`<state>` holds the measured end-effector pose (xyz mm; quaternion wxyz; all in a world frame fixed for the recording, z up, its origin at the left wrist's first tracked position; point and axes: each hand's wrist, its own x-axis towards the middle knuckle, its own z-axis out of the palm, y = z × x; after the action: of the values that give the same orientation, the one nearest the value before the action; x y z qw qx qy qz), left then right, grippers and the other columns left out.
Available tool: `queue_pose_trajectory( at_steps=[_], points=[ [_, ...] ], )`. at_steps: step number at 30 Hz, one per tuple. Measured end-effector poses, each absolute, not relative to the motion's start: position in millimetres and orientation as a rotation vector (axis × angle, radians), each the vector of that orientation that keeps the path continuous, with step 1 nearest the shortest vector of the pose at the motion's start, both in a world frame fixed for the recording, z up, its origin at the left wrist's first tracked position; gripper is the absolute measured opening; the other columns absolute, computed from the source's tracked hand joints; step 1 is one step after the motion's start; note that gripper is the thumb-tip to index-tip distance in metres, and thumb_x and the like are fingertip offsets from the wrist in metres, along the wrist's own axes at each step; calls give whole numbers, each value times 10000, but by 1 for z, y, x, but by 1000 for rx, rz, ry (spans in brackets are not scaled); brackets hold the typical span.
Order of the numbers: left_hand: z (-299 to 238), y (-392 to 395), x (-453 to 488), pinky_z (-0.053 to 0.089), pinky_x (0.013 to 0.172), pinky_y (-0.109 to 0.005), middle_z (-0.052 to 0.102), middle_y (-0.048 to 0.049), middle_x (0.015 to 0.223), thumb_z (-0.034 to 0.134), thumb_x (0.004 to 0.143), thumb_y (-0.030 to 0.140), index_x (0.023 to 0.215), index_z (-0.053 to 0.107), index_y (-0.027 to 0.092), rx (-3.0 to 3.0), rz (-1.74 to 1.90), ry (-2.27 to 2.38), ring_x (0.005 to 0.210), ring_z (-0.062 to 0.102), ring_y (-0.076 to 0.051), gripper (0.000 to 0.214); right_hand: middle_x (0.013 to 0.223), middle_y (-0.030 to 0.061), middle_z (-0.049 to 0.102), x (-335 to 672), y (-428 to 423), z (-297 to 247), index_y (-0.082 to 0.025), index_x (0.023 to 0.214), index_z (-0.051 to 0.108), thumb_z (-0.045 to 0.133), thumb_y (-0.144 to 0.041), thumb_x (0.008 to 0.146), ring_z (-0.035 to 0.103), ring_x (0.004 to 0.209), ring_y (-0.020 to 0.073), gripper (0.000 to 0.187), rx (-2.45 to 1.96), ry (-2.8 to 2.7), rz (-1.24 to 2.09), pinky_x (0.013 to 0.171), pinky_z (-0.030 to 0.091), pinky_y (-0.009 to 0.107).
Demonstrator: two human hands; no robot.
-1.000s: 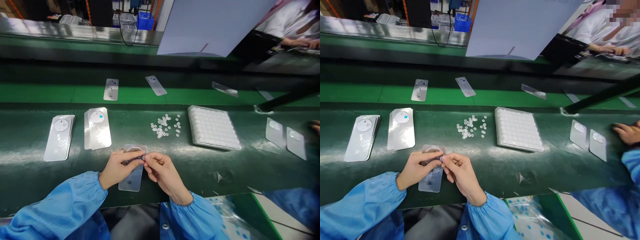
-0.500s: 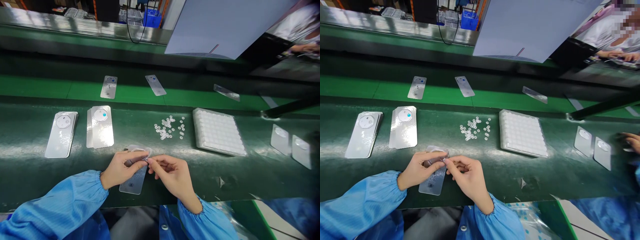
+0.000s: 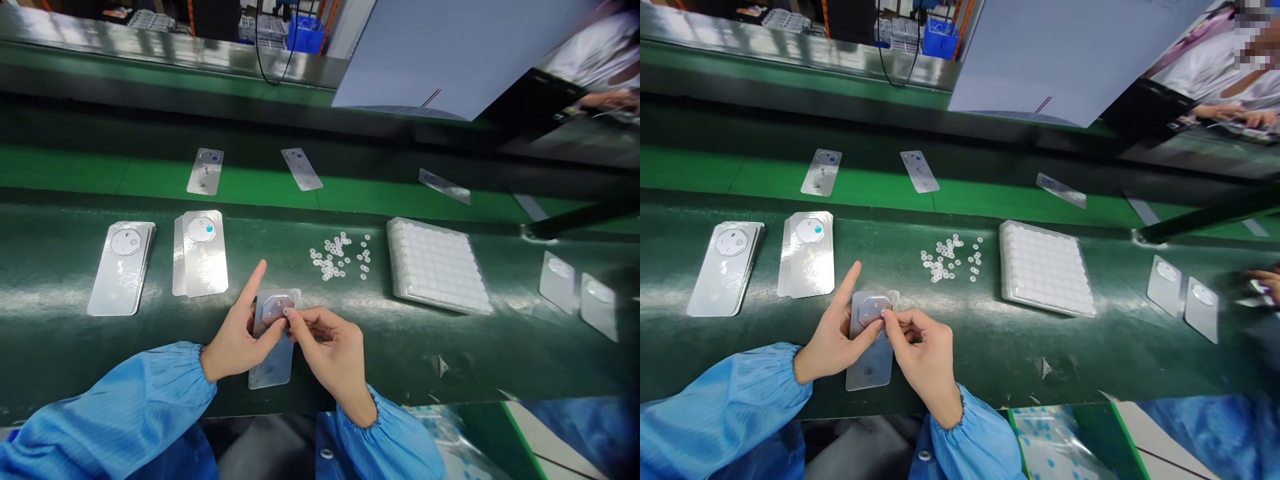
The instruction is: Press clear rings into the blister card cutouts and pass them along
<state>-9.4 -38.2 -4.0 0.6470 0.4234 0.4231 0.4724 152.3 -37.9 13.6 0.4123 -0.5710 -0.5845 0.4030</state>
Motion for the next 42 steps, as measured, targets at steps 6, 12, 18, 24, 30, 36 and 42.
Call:
queue_pose_trajectory(
  at_steps=[6,12,18,24,30,36,42],
  points=[
    [-4,-38,-10,559,780,-263,722,-16,905,749,877,293,1673,64,276,939,1079,957,744,638,-145,1051,654,31,739,147,-40,9,-202,746,725,692,-411,943,656,547,161,288,-1443,-1489,905,516,535,261],
    [-3,-40,-11,558,775,-255,726,-36,939,751,886,309,1664,191,229,988,1104,991,768,636,-149,961,556,-25,600,154,-35,18,-211,667,585,800,-427,853,539,489,116,357,-1458,-1404,1026,458,445,224],
    [-4,-30,-14,554,704,-282,762,-68,924,824,812,399,1361,668,155,958,1035,1075,756,666,-192,620,658,-26,580,162,-16,11,-193,795,676,880,-504,750,524,542,116,375,-1329,-1254,1491,444,450,215],
    [-7,-18,-10,493,578,-247,704,-25,706,887,720,464,816,705,133,749,979,997,605,615,-141,390,770,54,651,170,-14,-15,-175,719,746,656,-678,902,587,620,152,543,-1076,-1195,1669,546,520,278],
    [12,-28,-41,539,665,-280,744,-70,778,933,656,454,817,727,119,769,948,930,714,700,-192,425,713,86,677,178,-20,-23,-170,815,826,700,-641,892,621,627,173,494,-1064,-950,1689,551,541,270],
    [37,-44,-99,567,708,-311,765,-88,825,887,738,455,916,734,127,796,1119,1155,791,734,-226,403,759,113,693,177,-20,-22,-156,766,831,757,-653,829,616,657,179,506,-1137,-987,1712,613,573,282],
    [32,-38,-152,529,647,-313,735,-94,804,839,699,581,886,706,119,876,1203,1615,693,671,-201,515,724,101,671,180,-21,-22,-158,739,823,767,-684,795,601,676,182,532,-1158,-976,1717,645,570,279]
  ],
)
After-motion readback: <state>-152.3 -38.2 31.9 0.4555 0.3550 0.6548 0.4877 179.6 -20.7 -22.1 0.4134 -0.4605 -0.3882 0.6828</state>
